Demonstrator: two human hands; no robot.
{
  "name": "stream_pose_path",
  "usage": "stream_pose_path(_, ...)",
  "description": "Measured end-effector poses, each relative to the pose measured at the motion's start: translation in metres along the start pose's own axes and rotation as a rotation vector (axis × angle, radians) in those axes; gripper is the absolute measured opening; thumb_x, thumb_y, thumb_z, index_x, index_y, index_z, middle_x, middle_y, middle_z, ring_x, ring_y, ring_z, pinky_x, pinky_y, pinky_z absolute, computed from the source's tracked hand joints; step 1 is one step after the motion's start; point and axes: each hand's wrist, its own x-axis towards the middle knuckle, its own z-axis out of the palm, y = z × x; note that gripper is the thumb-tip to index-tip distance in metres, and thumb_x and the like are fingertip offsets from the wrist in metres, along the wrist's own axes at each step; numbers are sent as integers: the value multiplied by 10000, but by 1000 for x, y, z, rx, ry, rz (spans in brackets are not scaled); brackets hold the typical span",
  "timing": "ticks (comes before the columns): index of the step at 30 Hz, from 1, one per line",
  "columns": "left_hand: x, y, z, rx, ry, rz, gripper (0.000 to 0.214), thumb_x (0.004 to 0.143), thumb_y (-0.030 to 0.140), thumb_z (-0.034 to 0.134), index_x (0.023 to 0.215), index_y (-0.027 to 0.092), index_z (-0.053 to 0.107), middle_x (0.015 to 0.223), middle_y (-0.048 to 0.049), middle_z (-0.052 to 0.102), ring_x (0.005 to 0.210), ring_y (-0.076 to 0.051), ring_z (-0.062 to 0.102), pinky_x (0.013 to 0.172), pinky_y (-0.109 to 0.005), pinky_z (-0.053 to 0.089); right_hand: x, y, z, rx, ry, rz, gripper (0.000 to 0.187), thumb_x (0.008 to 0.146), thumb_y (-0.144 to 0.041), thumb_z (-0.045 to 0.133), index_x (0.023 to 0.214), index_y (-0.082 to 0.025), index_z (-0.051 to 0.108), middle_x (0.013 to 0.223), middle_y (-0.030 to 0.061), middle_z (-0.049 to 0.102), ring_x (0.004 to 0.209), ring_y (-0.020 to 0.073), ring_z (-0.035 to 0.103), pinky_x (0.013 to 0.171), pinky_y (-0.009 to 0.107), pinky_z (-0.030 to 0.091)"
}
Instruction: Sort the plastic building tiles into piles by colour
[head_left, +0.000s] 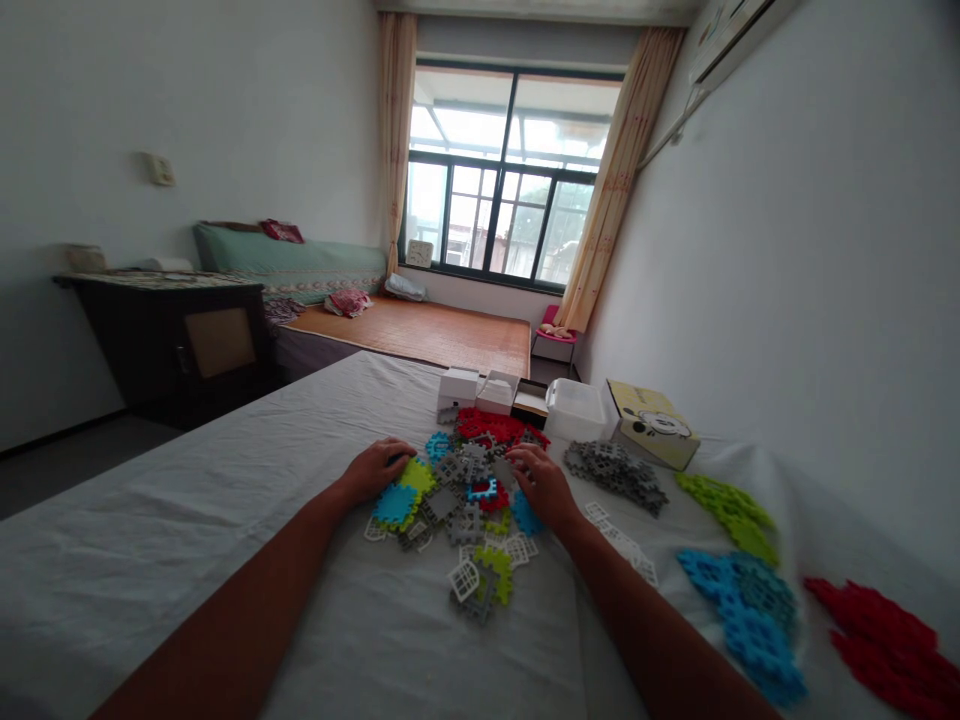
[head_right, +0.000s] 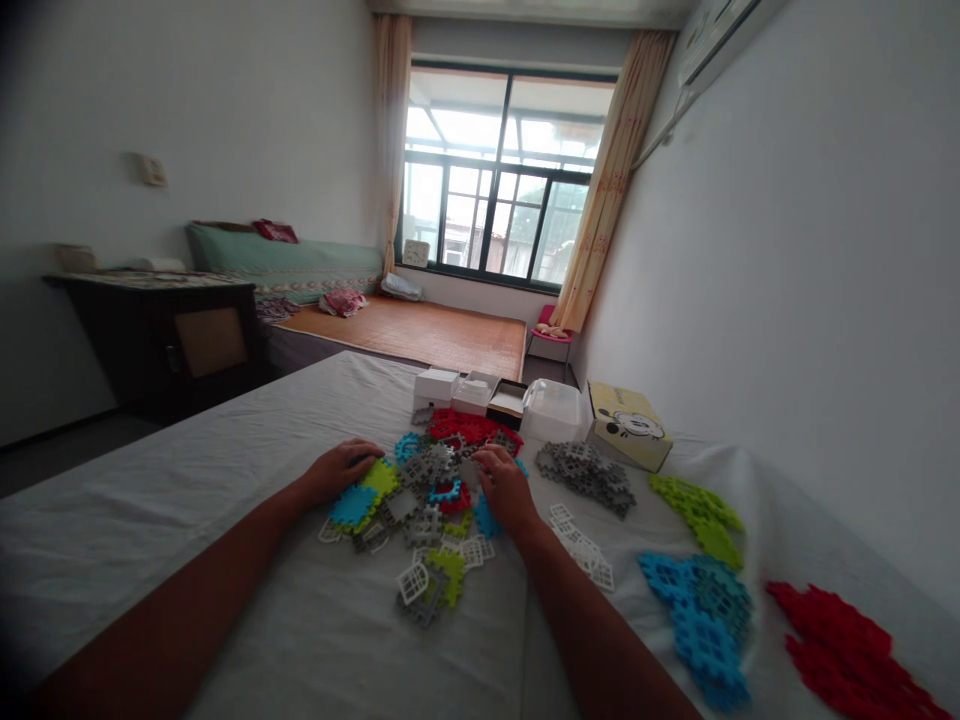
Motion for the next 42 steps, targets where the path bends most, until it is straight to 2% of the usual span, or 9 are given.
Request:
stream_pose_path(4, 0, -2, 1, 6, -1, -4, 348, 798, 366, 398, 977, 208, 651, 1021, -43, 626, 967, -187, 551, 887, -281, 402, 1, -2, -1, 52, 6, 54, 317, 709, -146, 490, 997, -222, 599, 1097, 57, 566, 736, 125, 582, 686, 282, 491)
stream_pose_path(7, 0, 0, 0, 10, -2, 2, 350, 802, 367, 392, 979, 210, 650, 1024, -45, 626, 972, -187, 548, 887, -281, 400, 1, -2, -1, 118, -36, 148, 322, 695, -190, 526, 1006, -222, 601, 934, 28, 636, 686, 123, 587, 641, 264, 496)
stream_pose_path(13, 0, 3, -2, 3, -12, 2, 351, 803, 369, 393, 980, 204, 646, 1024, -51, 627, 977, -194, 546, 896, -295, 398, 5, -6, -8, 146, -55, 166, 251, 712, -249, 544, 949, -220, 621, 839, 9, 673, 733, 150, 614, 680, 287, 487)
stream_pose_path(17, 0, 1, -1, 3, -15, -5, 347, 800, 370, 396, 976, 210, 648, 1023, -47, 628, 975, -195, 547, 899, -299, 398, 14, 9, -37, -76, 112, 185, 215, 742, -285, 514, 910, -224, 633, 779, 9, 666, 680, 149, 593, 690, 289, 456)
stream_pose_path(22, -1, 1, -1, 13, -11, -1, 348, 803, 365, 395, 985, 210, 647, 1033, -45, 625, 986, -192, 545, 905, -292, 393, 5, 59, -89, -529, 394, 270, 257, 772, -281, 468, 947, -200, 637, 790, 58, 640, 761, 183, 549, 741, 297, 395)
stream_pose_path(27, -1, 3, -2, 22, -11, 2, 350, 800, 362, 394, 984, 201, 646, 1032, -45, 627, 986, -188, 547, 902, -281, 395, -25, 110, -121, -622, 547, 551, 273, 743, -262, 478, 956, -200, 636, 831, 80, 648, 760, 200, 545, 659, 287, 379)
stream_pose_path(34, 0, 1, -1, 0, -8, -16, 349, 796, 368, 394, 980, 211, 646, 1032, -45, 626, 987, -196, 543, 903, -299, 402, -36, 124, -121, -524, 564, 676, 274, 696, -276, 470, 867, -209, 672, 699, 56, 649, 631, 187, 557, 598, 287, 375)
stream_pose_path(39, 0, 3, -2, -5, -11, -12, 344, 792, 366, 402, 976, 214, 650, 1020, -43, 629, 974, -192, 546, 899, -295, 401, -26, 112, -120, -502, 611, 629, 378, 710, -235, 395, 990, -145, 633, 825, 112, 655, 733, 216, 578, 678, 319, 400)
stream_pose_path(42, -1, 4, -3, -5, -16, -23, 348, 790, 375, 403, 973, 215, 652, 1020, -43, 629, 978, -194, 544, 900, -296, 400, -11, 89, -105, -452, 548, 532, 351, 717, -225, 397, 967, -156, 634, 850, 86, 664, 756, 200, 590, 714, 303, 419)
